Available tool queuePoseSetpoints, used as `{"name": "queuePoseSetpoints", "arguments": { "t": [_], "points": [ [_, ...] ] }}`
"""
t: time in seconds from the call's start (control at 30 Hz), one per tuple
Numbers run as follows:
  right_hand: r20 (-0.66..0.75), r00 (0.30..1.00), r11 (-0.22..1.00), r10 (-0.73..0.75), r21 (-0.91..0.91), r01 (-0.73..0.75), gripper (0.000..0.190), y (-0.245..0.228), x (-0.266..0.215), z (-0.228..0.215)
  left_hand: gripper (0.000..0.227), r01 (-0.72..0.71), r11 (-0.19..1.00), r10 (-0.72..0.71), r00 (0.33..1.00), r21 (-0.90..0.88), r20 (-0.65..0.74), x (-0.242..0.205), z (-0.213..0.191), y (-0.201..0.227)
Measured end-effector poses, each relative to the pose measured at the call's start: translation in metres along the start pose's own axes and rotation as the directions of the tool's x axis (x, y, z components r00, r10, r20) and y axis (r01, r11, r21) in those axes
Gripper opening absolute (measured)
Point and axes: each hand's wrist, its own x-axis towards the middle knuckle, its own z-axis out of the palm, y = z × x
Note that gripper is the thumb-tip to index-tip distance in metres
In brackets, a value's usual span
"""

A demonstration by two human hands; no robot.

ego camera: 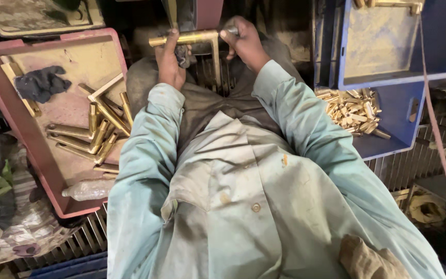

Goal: The person sits on the floor and repeatedly picks up brass-colored metal rods from a pink bin. They hold each rod against a rotating grinding wheel to smooth the surface, then place the finished piece into a blue bin. The process is repeated continuously for multiple items.

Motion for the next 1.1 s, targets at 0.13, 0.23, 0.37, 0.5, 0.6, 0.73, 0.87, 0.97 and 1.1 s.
{"name": "queuePoseSetpoints", "arguments": {
  "t": [0.13, 0.23, 0.37, 0.5, 0.6, 0.73, 0.87, 0.97, 1.1],
  "points": [
    [-0.066, 0.977, 0.963, -0.205, -0.192, 0.189, 0.021, -0.048, -0.040, 0.012, 0.024, -0.025, 1.000, 0.026, 0.985, -0.008, 0.173, -0.041, 0.024, 0.036],
    [-0.015, 0.817, 0.688, -0.577, -0.548, 0.476, 0.025, -0.089, -0.096, 0.015, 0.025, -0.027, 0.998, 0.014, 0.968, 0.051, 0.250, -0.096, 0.043, 0.069],
    [0.032, 0.657, 0.455, -0.754, -0.695, 0.557, 0.026, -0.124, -0.148, 0.021, 0.031, -0.103, 0.991, 0.061, 0.913, 0.082, 0.403, -0.154, 0.064, 0.101],
    [0.029, 0.620, 0.432, -0.784, -0.693, 0.578, 0.032, -0.138, -0.166, 0.024, 0.032, -0.196, 0.977, 0.129, 0.851, 0.080, 0.509, -0.170, 0.070, 0.110],
    [-0.024, 0.732, 0.547, -0.681, -0.682, 0.486, 0.033, -0.138, -0.166, 0.025, 0.030, -0.254, 0.962, 0.185, 0.879, 0.102, 0.440, -0.163, 0.066, 0.101],
    [-0.066, 0.878, 0.768, -0.475, -0.518, 0.377, 0.027, -0.117, -0.135, 0.022, 0.026, -0.147, 0.989, 0.129, 0.938, 0.032, 0.322, -0.129, 0.056, 0.081],
    [-0.045, 0.984, 0.938, -0.171, -0.315, 0.148, 0.023, -0.090, -0.085, 0.013, 0.023, -0.051, 0.998, 0.043, 0.978, 0.038, 0.203, -0.076, 0.036, 0.062],
    [0.056, 0.980, 0.925, -0.190, -0.326, 0.198, 0.018, -0.066, -0.047, 0.006, 0.020, -0.035, 0.999, 0.030, 0.977, 0.020, 0.210, -0.039, 0.018, 0.049],
    [-0.004, 0.980, 0.924, -0.199, -0.333, 0.187, 0.017, -0.033, -0.021, 0.006, 0.024, -0.057, 0.998, 0.055, 0.978, 0.001, 0.200, -0.012, 0.001, 0.023]
  ]
}}
